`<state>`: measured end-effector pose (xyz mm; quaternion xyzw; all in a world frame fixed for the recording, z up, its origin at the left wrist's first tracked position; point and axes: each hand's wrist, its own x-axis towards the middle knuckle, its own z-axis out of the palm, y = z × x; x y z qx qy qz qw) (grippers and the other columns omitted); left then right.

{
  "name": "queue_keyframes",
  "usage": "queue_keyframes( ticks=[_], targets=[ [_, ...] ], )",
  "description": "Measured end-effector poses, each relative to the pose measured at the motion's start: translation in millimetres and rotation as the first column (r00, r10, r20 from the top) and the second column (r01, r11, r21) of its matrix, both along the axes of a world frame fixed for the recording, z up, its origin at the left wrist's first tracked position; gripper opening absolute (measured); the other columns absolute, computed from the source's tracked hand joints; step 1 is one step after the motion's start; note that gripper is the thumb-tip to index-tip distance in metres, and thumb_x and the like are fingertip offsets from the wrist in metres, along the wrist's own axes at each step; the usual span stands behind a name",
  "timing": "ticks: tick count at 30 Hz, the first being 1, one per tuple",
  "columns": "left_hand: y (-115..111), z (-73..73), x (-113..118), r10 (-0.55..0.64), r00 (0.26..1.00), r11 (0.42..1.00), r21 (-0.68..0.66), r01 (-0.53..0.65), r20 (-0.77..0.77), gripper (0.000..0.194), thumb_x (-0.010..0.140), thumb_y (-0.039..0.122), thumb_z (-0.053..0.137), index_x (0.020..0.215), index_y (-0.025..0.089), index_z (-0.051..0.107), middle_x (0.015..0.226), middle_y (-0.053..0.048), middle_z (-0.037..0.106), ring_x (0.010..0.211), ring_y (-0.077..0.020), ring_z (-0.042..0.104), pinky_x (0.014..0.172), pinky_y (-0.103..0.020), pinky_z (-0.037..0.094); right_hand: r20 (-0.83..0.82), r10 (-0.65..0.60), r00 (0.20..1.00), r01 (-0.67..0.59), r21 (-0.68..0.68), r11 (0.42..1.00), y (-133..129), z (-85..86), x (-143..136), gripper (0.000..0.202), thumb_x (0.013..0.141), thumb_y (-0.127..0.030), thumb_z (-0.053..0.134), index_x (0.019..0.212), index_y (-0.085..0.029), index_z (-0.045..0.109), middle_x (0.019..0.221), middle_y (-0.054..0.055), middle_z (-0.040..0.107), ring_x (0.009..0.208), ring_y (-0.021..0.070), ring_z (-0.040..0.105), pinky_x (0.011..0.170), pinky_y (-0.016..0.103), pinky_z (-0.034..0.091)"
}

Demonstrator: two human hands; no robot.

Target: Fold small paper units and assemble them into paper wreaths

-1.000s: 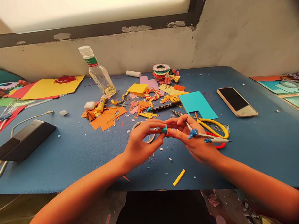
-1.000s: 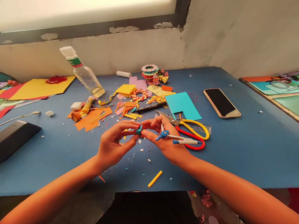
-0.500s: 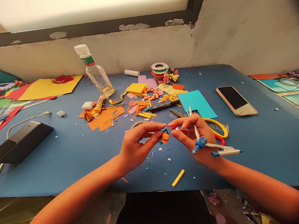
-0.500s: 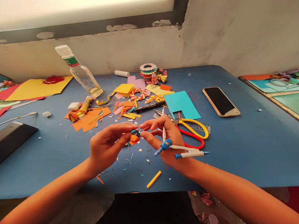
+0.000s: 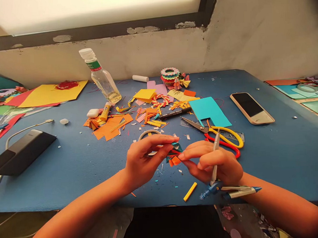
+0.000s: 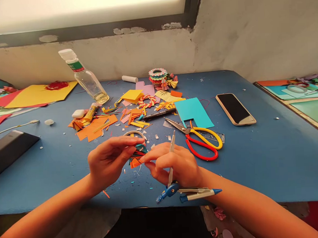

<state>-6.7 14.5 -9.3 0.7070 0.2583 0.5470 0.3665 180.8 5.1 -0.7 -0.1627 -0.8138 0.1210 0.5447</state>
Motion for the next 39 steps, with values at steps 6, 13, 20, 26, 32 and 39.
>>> queue_keyframes(
  ticks=[6,13,20,26,32,39],
  targets=[
    [-1,1.5,2,-0.036,0.999,0.995,0.096,0.038,-0.023,0.026,0.082,0.005,0.061,0.103,0.018,0.066,0.098,-0.006,0.074,0.089,-0.0153,0.071,0.075,-0.022,0.062,0.035,-0.158,0.987,0.157,0.025,0.987,-1,0.5,4,0.028,0.078,-0.007,0.066,0.080,-0.026,0.045,0.089,0.002,0.074,0.077,0.0146,0.071,0.070,0.027,0.060],
    [-2,2.3,3,-0.032,0.998,0.986,0.164,0.042,-0.062,0.026,0.081,0.004,0.062,0.103,0.018,0.065,0.098,-0.007,0.074,0.088,-0.0155,0.071,0.074,-0.022,0.062,0.127,-0.178,0.976,0.166,0.097,0.981,-4,-4.5,9,0.028,0.078,-0.005,0.063,0.078,-0.026,0.045,0.088,0.001,0.075,0.076,0.0142,0.068,0.066,0.028,0.059],
    [-4,2.5,3,-0.034,0.999,0.988,0.151,0.040,-0.040,0.025,0.083,0.005,0.060,0.103,0.018,0.066,0.098,-0.007,0.074,0.086,-0.0157,0.072,0.075,-0.022,0.061,0.113,-0.070,0.991,0.059,0.097,0.993,-4,-8.9,13,0.025,0.080,-0.001,0.054,0.079,-0.025,0.046,0.094,0.004,0.072,0.087,0.0156,0.068,0.069,0.029,0.061],
    [-4,2.2,3,-0.044,0.999,0.998,0.045,0.043,0.020,0.027,0.082,0.004,0.061,0.103,0.020,0.067,0.098,-0.004,0.075,0.088,-0.0145,0.071,0.075,-0.021,0.061,0.035,-0.056,0.998,0.055,0.020,0.998,-5,-6.2,11,0.029,0.076,0.003,0.056,0.076,-0.024,0.043,0.096,0.002,0.070,0.088,0.0147,0.069,0.073,0.027,0.061],
    [-2,2.9,2,-0.031,0.999,0.996,-0.079,0.034,0.034,0.025,0.083,0.006,0.061,0.103,0.020,0.067,0.099,-0.004,0.073,0.088,-0.0144,0.071,0.075,-0.024,0.062,-0.163,-0.289,0.943,0.232,-0.300,0.926,1,-7.0,4,0.031,0.076,-0.001,0.061,0.075,-0.024,0.041,0.088,0.000,0.069,0.089,0.0163,0.067,0.083,0.036,0.056],
    [0,-3.5,5,0.085,0.996,0.996,-0.003,-0.085,-0.029,0.023,0.080,0.009,0.065,0.101,0.017,0.066,0.097,-0.006,0.072,0.083,-0.0132,0.070,0.068,-0.020,0.062,-0.113,-0.190,0.975,0.132,-0.390,0.911,-4,-7.4,0,0.040,0.069,-0.011,0.075,0.077,-0.024,0.039,0.088,0.000,0.066,0.073,0.0140,0.064,0.062,0.029,0.057]
  ],
)
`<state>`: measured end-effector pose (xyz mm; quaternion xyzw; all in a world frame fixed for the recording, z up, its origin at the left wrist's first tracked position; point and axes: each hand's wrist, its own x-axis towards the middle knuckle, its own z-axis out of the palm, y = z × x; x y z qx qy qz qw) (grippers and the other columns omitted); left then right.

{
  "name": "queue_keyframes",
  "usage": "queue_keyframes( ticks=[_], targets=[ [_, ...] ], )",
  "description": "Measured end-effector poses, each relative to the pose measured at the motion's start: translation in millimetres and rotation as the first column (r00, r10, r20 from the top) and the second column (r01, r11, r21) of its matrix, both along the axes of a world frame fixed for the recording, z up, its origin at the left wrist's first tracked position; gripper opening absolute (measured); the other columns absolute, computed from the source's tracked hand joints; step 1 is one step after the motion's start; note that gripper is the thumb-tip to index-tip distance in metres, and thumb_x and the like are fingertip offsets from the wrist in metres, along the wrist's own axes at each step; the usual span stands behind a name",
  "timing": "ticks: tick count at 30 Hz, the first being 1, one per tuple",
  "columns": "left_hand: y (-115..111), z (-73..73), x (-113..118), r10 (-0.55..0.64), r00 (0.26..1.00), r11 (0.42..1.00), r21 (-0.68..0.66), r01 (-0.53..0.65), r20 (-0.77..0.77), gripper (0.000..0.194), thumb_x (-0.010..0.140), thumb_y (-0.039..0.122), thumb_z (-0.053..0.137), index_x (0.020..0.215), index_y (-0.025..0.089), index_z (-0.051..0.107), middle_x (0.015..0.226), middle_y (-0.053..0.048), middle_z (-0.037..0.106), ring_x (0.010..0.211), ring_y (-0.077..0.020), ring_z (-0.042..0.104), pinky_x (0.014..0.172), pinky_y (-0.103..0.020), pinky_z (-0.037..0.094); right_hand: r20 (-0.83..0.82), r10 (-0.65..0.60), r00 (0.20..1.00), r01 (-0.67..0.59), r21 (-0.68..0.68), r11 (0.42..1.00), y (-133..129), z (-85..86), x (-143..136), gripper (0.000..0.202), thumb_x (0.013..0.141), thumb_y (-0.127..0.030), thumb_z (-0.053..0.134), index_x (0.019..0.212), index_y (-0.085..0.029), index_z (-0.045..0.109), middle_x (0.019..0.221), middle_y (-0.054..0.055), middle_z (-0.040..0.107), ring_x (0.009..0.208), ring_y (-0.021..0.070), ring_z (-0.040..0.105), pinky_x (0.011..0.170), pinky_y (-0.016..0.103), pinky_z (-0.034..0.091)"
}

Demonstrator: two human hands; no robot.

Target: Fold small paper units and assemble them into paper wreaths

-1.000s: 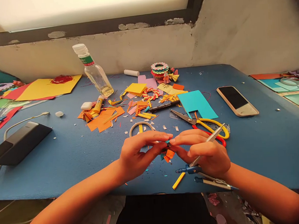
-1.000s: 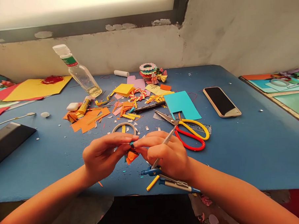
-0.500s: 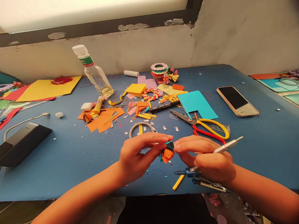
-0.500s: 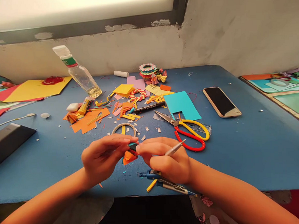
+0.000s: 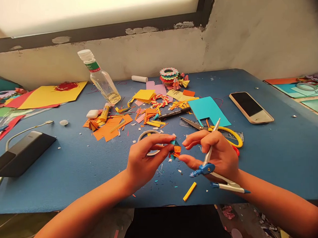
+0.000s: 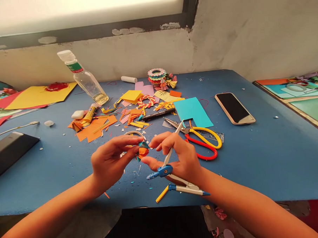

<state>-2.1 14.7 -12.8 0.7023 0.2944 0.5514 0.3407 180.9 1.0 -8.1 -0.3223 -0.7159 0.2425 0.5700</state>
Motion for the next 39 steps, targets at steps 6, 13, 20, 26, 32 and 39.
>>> queue_keyframes(
  ticks=[6,13,20,26,32,39],
  targets=[
    [3,-2.5,2,0.127,0.991,0.983,0.135,-0.122,-0.031,0.023,0.076,0.009,0.069,0.097,0.016,0.065,0.091,-0.005,0.069,0.085,-0.0137,0.068,0.066,-0.022,0.064,0.004,0.003,1.000,-0.003,-0.133,0.991,-1,-5.5,-5,0.040,0.069,-0.011,0.073,0.080,-0.025,0.037,0.091,0.000,0.062,0.081,0.0157,0.065,0.066,0.032,0.060],
    [7,-5.9,-1,0.217,0.964,0.924,0.351,-0.152,-0.153,0.027,0.075,0.008,0.069,0.100,0.016,0.064,0.091,-0.005,0.073,0.083,-0.0143,0.070,0.071,-0.025,0.063,-0.026,-0.040,0.999,0.033,-0.234,0.972,2,-4.4,-5,0.032,0.076,-0.012,0.067,0.077,-0.023,0.037,0.089,0.000,0.064,0.078,0.0146,0.067,0.069,0.032,0.060],
    [11,-2.6,-2,0.314,0.925,0.795,0.592,-0.134,-0.212,0.025,0.075,0.009,0.071,0.098,0.015,0.063,0.087,-0.006,0.074,0.078,-0.0126,0.071,0.075,-0.021,0.060,-0.067,0.011,0.998,-0.029,-0.281,0.959,2,-4.0,-6,0.034,0.074,-0.015,0.071,0.077,-0.023,0.038,0.090,-0.001,0.063,0.078,0.0133,0.068,0.069,0.029,0.061],
    [10,-2.5,-3,0.318,0.915,0.787,0.608,-0.110,-0.247,0.026,0.076,0.010,0.069,0.100,0.016,0.062,0.089,-0.006,0.074,0.079,-0.0120,0.071,0.076,-0.020,0.059,-0.073,0.015,0.997,-0.036,-0.297,0.954,3,-6.2,-6,0.033,0.075,-0.015,0.070,0.076,-0.023,0.037,0.090,0.000,0.063,0.080,0.0143,0.068,0.069,0.030,0.061],
    [11,-7.2,-6,0.301,0.905,0.758,0.651,-0.036,-0.300,0.030,0.076,0.009,0.069,0.104,0.016,0.061,0.094,-0.006,0.074,0.086,-0.0126,0.071,0.081,-0.021,0.058,-0.080,-0.035,0.996,0.009,-0.299,0.954,7,-6.8,-6,0.032,0.075,-0.015,0.069,0.075,-0.023,0.037,0.088,0.000,0.064,0.077,0.0141,0.067,0.064,0.027,0.060],
    [14,-8.5,-9,0.248,0.905,0.735,0.676,0.056,-0.344,0.035,0.076,0.005,0.068,0.109,0.013,0.060,0.097,-0.006,0.074,0.094,-0.0152,0.070,0.087,-0.025,0.058,-0.086,-0.041,0.995,0.015,-0.283,0.959,5,-4.6,-8,0.031,0.077,-0.013,0.066,0.074,-0.023,0.037,0.088,0.000,0.066,0.078,0.0133,0.068,0.069,0.028,0.060]
  ],
)
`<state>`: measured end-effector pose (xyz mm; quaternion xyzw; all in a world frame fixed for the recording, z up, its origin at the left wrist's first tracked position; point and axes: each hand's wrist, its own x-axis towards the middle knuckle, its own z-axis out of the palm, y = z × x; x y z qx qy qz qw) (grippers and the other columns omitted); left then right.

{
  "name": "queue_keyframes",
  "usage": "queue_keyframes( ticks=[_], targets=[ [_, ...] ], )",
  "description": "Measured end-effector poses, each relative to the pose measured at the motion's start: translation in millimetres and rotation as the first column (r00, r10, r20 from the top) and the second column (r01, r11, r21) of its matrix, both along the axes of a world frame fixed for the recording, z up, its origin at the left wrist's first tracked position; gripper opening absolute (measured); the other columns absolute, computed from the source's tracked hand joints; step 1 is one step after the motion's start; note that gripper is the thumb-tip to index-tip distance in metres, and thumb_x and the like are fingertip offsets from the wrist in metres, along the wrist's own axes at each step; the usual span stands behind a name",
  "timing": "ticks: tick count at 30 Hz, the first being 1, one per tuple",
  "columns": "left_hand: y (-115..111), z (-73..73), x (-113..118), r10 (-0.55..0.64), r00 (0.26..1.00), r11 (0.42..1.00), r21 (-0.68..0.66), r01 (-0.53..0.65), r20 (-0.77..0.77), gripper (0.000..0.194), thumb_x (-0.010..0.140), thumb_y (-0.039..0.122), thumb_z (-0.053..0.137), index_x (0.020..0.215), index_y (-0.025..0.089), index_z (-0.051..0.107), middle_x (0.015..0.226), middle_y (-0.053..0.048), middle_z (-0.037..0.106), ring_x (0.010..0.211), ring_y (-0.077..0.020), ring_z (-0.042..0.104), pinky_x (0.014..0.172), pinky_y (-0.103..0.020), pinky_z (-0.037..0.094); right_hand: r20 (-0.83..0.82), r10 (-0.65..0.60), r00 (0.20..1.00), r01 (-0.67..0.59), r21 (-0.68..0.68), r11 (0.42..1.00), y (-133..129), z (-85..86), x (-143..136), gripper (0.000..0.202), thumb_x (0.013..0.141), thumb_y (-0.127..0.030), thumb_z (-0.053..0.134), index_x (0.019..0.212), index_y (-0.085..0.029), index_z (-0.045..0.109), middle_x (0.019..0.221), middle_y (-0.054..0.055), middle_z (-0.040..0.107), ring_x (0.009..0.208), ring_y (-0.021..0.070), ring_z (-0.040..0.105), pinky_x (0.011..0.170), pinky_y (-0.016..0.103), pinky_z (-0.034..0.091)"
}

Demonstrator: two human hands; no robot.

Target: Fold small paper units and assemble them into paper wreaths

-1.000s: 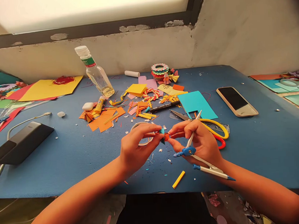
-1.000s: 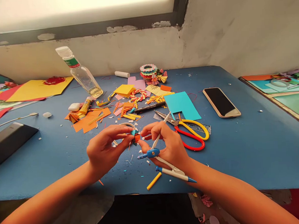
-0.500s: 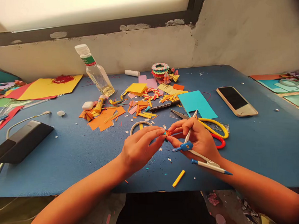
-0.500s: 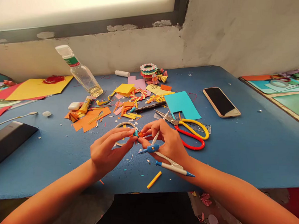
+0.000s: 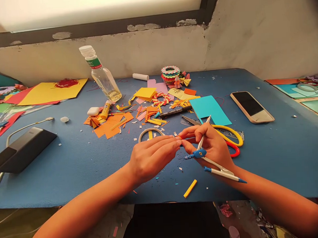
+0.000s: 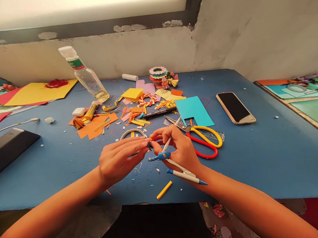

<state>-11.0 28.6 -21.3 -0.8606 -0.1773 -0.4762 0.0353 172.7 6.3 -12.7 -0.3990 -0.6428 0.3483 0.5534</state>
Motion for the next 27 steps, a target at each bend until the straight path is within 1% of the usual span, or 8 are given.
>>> queue_keyframes(
  ticks=[3,6,9,14,18,22,25,27],
  targets=[
    [-1,-0.5,2,-0.004,0.999,1.000,-0.009,0.005,0.037,0.038,0.075,0.003,0.067,0.111,0.012,0.059,0.098,-0.007,0.074,0.092,-0.0145,0.070,0.087,-0.023,0.058,-0.009,-0.005,1.000,0.005,0.012,1.000,-1,0.1,-1,0.030,0.077,-0.014,0.066,0.074,-0.023,0.037,0.087,0.000,0.067,0.078,0.0136,0.068,0.069,0.029,0.060],
    [-4,0.4,4,0.033,0.997,0.999,-0.028,-0.031,0.075,0.037,0.076,0.005,0.067,0.111,0.014,0.060,0.099,-0.007,0.074,0.088,-0.0130,0.071,0.081,-0.020,0.058,-0.009,0.009,1.000,-0.009,0.009,1.000,-1,-1.0,-1,0.030,0.078,-0.015,0.066,0.075,-0.023,0.038,0.089,0.001,0.067,0.078,0.0141,0.068,0.068,0.029,0.060],
    [-5,2.6,6,0.065,0.992,0.997,-0.050,-0.060,0.105,0.034,0.077,0.008,0.068,0.109,0.016,0.060,0.094,-0.005,0.075,0.082,-0.0117,0.071,0.077,-0.018,0.058,-0.007,0.022,1.000,-0.022,0.008,1.000,-1,-3.2,0,0.030,0.079,-0.015,0.066,0.075,-0.023,0.037,0.091,0.001,0.067,0.080,0.0153,0.069,0.067,0.029,0.060],
    [-4,4.3,6,0.043,0.996,0.999,-0.031,-0.041,0.084,0.030,0.077,0.009,0.067,0.105,0.015,0.061,0.089,-0.005,0.075,0.081,-0.0119,0.072,0.079,-0.019,0.058,0.036,0.018,0.999,-0.019,0.033,0.999,-1,-6.5,1,0.029,0.080,-0.016,0.065,0.076,-0.024,0.037,0.092,0.001,0.068,0.082,0.0160,0.068,0.070,0.032,0.058],
    [-3,4.8,6,0.002,0.997,1.000,-0.003,-0.002,0.082,0.030,0.074,0.005,0.070,0.101,0.012,0.061,0.086,-0.006,0.075,0.083,-0.0123,0.071,0.083,-0.019,0.057,0.049,0.024,0.999,-0.027,0.072,0.997,-1,-6.7,1,0.029,0.079,-0.013,0.066,0.075,-0.023,0.039,0.092,0.000,0.069,0.083,0.0145,0.066,0.071,0.031,0.057],
    [-5,9.0,6,-0.019,0.997,0.999,-0.037,0.022,0.078,0.032,0.072,0.008,0.071,0.102,0.013,0.061,0.084,-0.006,0.076,0.082,-0.0151,0.072,0.078,-0.023,0.060,0.002,0.024,1.000,-0.024,0.059,0.998,-2,-4.3,1,0.028,0.079,-0.013,0.065,0.074,-0.023,0.040,0.090,0.000,0.069,0.083,0.0135,0.066,0.070,0.029,0.057],
    [-7,11.9,6,-0.026,0.997,0.997,-0.072,0.032,0.078,0.034,0.071,0.012,0.073,0.103,0.015,0.061,0.083,-0.006,0.076,0.082,-0.0174,0.072,0.076,-0.025,0.061,-0.079,0.031,0.996,-0.029,0.027,0.999,-2,-1.7,0,0.028,0.079,-0.013,0.066,0.074,-0.023,0.040,0.090,0.000,0.069,0.082,0.0135,0.067,0.069,0.027,0.058],
    [-7,12.2,5,-0.027,0.997,0.997,-0.070,0.032,0.079,0.036,0.070,0.014,0.075,0.103,0.014,0.062,0.083,-0.006,0.075,0.082,-0.0176,0.071,0.076,-0.025,0.061,-0.149,0.037,0.988,-0.038,-0.005,0.999,-2,-0.2,-1,0.029,0.079,-0.012,0.066,0.073,-0.022,0.040,0.090,-0.001,0.068,0.081,0.0133,0.069,0.069,0.026,0.059]
  ],
)
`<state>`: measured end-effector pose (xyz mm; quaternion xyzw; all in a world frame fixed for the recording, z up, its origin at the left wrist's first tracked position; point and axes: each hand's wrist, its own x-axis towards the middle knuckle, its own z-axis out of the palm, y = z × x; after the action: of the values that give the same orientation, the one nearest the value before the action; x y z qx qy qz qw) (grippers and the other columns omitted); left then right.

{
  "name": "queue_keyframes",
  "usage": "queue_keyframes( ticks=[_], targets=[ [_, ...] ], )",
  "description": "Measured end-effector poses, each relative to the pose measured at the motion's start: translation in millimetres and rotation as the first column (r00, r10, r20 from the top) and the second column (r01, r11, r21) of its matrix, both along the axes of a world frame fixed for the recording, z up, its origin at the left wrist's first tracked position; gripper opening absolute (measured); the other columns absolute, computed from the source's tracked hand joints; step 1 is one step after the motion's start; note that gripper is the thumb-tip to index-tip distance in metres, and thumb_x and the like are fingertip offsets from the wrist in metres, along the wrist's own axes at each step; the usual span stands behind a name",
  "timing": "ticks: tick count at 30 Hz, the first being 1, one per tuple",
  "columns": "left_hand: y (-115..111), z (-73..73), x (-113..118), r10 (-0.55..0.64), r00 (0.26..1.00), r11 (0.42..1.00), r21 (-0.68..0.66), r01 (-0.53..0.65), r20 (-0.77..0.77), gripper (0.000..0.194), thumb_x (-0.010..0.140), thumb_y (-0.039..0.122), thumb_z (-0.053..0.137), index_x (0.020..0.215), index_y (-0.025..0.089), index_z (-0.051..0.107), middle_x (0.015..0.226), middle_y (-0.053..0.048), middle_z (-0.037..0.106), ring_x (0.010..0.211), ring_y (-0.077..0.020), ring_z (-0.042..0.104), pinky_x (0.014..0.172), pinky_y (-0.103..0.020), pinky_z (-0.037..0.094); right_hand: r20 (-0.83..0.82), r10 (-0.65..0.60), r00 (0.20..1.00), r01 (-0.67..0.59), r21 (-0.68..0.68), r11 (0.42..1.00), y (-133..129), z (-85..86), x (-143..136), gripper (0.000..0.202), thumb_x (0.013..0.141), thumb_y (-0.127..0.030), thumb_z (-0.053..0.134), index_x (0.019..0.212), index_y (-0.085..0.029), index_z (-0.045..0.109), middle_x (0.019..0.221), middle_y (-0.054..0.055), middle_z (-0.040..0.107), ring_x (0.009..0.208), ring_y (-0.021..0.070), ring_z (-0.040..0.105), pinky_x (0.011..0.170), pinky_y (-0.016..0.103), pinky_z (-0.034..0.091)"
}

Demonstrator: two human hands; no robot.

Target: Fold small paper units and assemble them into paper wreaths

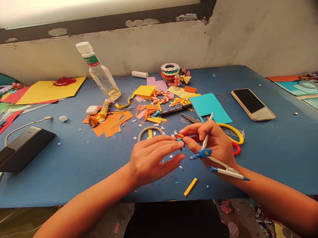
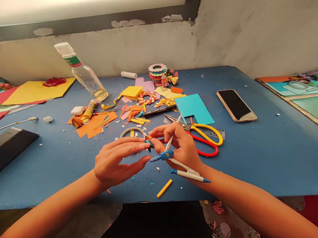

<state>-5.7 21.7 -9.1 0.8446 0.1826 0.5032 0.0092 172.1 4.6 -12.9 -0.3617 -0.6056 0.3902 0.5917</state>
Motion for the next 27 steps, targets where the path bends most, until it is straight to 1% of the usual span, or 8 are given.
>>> queue_keyframes(
  ticks=[2,6,9,14,18,22,27],
  targets=[
    [0.6,-1.1,-0.1,-0.012,1.000,1.000,0.006,0.012,-0.007,0.037,0.069,0.014,0.077,0.102,0.012,0.062,0.085,-0.007,0.075,0.084,-0.0164,0.070,0.079,-0.024,0.060,-0.066,0.007,0.998,-0.010,-0.038,0.999,1.0,1.2,-0.6,0.029,0.078,-0.011,0.067,0.073,-0.022,0.040,0.090,-0.002,0.068,0.081,0.0131,0.070,0.070,0.025,0.059],
    [1.2,-4.6,-1.0,-0.066,0.998,0.998,0.018,0.067,-0.013,0.034,0.073,0.004,0.071,0.105,0.010,0.061,0.095,-0.008,0.074,0.092,-0.0132,0.068,0.088,-0.024,0.056,-0.150,0.021,0.989,-0.039,-0.117,0.992,2.8,3.5,-0.6,0.030,0.078,-0.012,0.068,0.072,-0.022,0.040,0.088,-0.002,0.068,0.081,0.0138,0.070,0.069,0.025,0.060],
    [0.0,-5.0,-2.5,-0.064,0.998,0.998,-0.015,0.064,0.012,0.031,0.076,0.001,0.066,0.105,0.012,0.061,0.097,-0.008,0.074,0.093,-0.0127,0.068,0.086,-0.025,0.057,-0.172,0.031,0.985,-0.057,-0.144,0.988,2.6,5.1,-0.2,0.030,0.078,-0.011,0.068,0.071,-0.022,0.041,0.087,-0.003,0.069,0.082,0.0130,0.070,0.071,0.025,0.060],
    [-0.9,-0.6,-2.5,-0.059,0.996,0.996,-0.058,0.063,0.070,0.029,0.074,-0.001,0.068,0.099,0.012,0.063,0.087,-0.007,0.074,0.083,-0.0130,0.068,0.080,-0.025,0.058,-0.149,0.072,0.986,-0.093,-0.143,0.985,0.8,5.5,0.0,0.030,0.077,-0.013,0.069,0.073,-0.023,0.042,0.089,-0.002,0.069,0.082,0.0143,0.070,0.070,0.025,0.060],
    [-1.1,2.8,0.2,-0.046,0.988,0.984,-0.165,0.071,0.148,0.029,0.074,-0.001,0.068,0.098,0.014,0.064,0.079,-0.005,0.074,0.077,-0.0121,0.068,0.073,-0.023,0.057,-0.134,0.082,0.988,-0.098,-0.117,0.988,0.3,5.7,-0.1,0.030,0.078,-0.010,0.068,0.072,-0.023,0.042,0.089,-0.003,0.069,0.081,0.0123,0.070,0.070,0.023,0.059],
    [-1.7,1.8,1.0,-0.052,0.978,0.958,-0.268,0.106,0.201,0.029,0.075,0.000,0.068,0.099,0.016,0.065,0.083,-0.004,0.074,0.078,-0.0115,0.069,0.074,-0.022,0.057,-0.109,0.091,0.990,-0.098,-0.065,0.993,0.0,6.5,0.4,0.030,0.079,-0.008,0.067,0.070,-0.023,0.042,0.089,-0.002,0.070,0.080,0.0117,0.070,0.068,0.022,0.059],
    [-2.3,-0.6,0.2,-0.036,0.973,0.945,-0.309,0.107,0.229,0.030,0.073,0.000,0.071,0.099,0.014,0.065,0.087,-0.005,0.075,0.081,-0.0114,0.070,0.078,-0.019,0.057,-0.077,0.110,0.991,-0.112,-0.016,0.994,-0.8,7.0,1.3,0.028,0.080,-0.011,0.065,0.070,-0.023,0.042,0.091,-0.001,0.071,0.082,0.0128,0.069,0.069,0.025,0.059]
  ],
)
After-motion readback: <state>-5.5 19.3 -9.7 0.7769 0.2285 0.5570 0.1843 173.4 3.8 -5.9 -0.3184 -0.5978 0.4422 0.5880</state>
